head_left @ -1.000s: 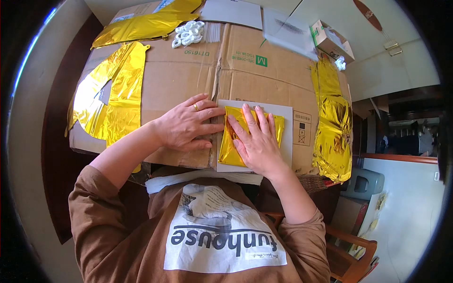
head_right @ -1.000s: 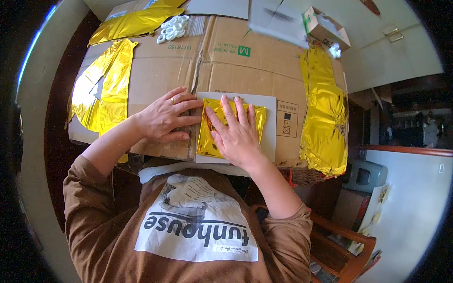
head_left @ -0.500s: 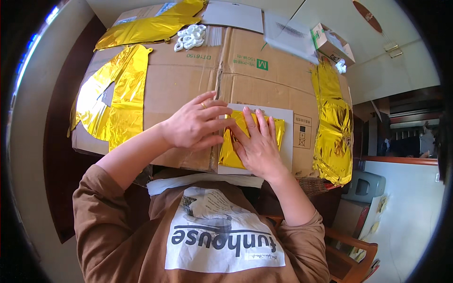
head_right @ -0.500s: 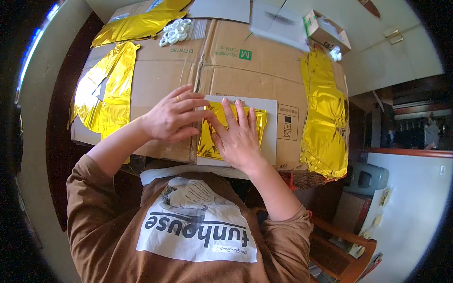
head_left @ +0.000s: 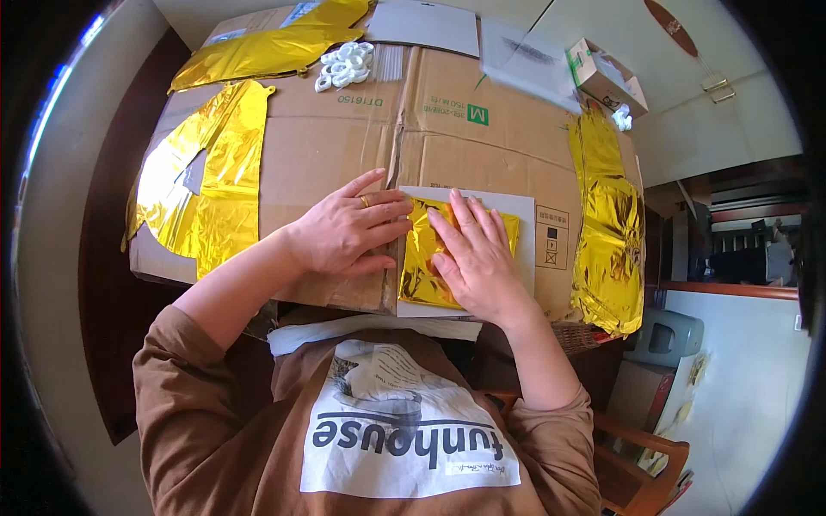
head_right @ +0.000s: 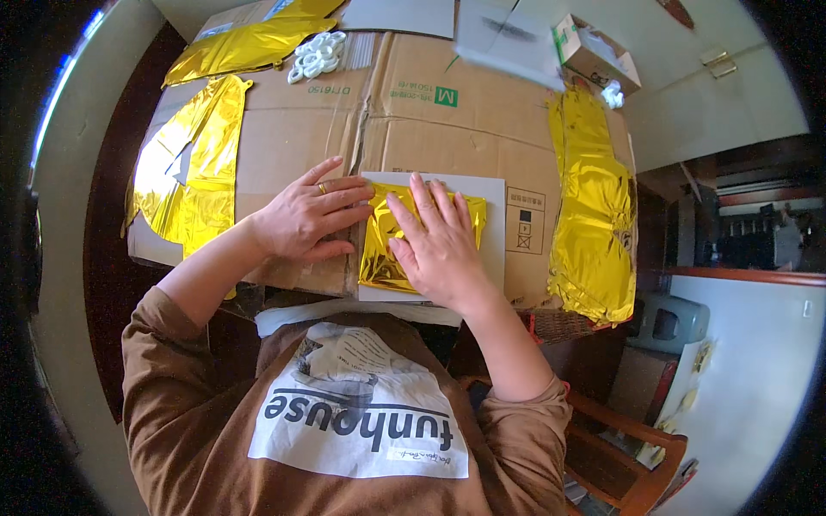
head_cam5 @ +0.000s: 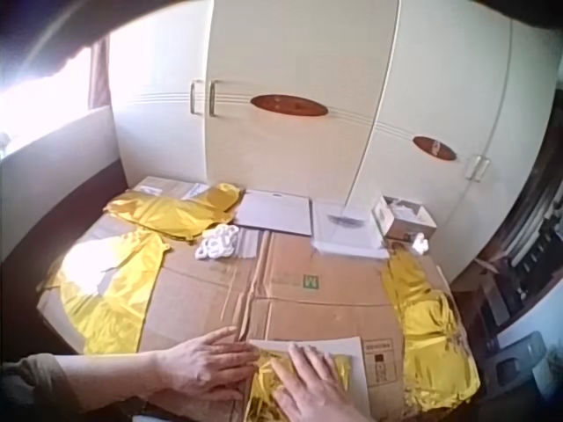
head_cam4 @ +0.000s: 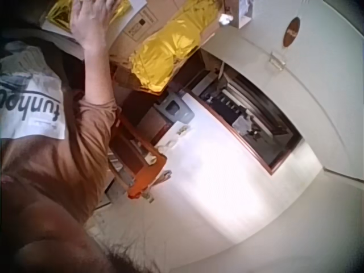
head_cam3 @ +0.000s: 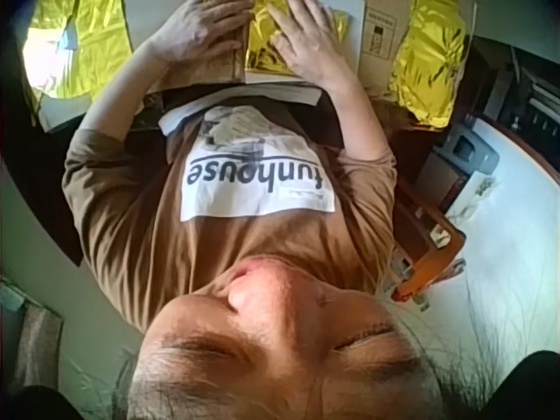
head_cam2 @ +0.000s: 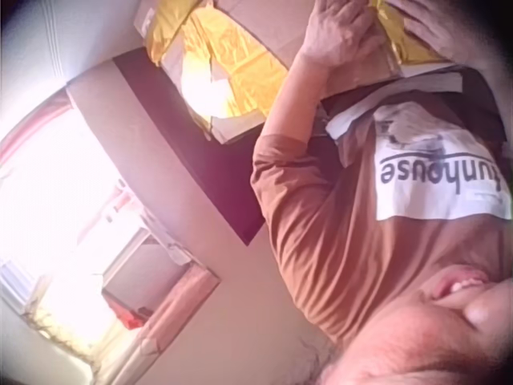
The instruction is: The recorder is folding and flattening gold-colored foil packets at a workstation.
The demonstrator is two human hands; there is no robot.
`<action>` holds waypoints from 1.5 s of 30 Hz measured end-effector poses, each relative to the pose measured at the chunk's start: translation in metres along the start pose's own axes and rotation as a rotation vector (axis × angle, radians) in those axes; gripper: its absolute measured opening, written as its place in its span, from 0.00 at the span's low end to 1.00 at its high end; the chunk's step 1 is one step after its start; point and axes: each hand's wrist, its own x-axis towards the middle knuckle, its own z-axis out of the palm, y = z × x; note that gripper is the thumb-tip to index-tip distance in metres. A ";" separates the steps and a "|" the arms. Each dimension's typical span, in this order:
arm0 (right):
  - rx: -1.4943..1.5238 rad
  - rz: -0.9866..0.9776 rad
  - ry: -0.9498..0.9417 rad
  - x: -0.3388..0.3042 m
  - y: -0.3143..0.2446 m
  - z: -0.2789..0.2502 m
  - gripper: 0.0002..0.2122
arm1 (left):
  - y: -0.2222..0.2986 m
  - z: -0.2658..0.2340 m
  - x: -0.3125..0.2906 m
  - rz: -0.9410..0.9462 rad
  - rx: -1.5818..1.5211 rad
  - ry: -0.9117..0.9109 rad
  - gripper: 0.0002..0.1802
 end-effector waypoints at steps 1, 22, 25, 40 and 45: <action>0.045 0.008 0.005 0.000 0.002 -0.001 0.28 | 0.000 -0.001 0.000 0.004 0.005 -0.010 0.32; -0.116 -0.015 0.047 -0.009 0.014 0.009 0.31 | 0.055 0.010 0.047 -0.289 -0.134 0.214 0.46; -0.014 -0.003 0.045 -0.010 0.019 0.006 0.31 | 0.067 0.040 0.049 -0.295 -0.111 0.109 0.58; 0.597 0.440 0.219 -0.040 0.089 -0.052 0.12 | 0.081 0.053 0.050 -0.389 0.011 -0.010 0.62; 0.675 0.523 0.104 -0.015 0.109 -0.058 0.10 | 0.082 0.052 0.052 -0.403 -0.013 0.010 0.64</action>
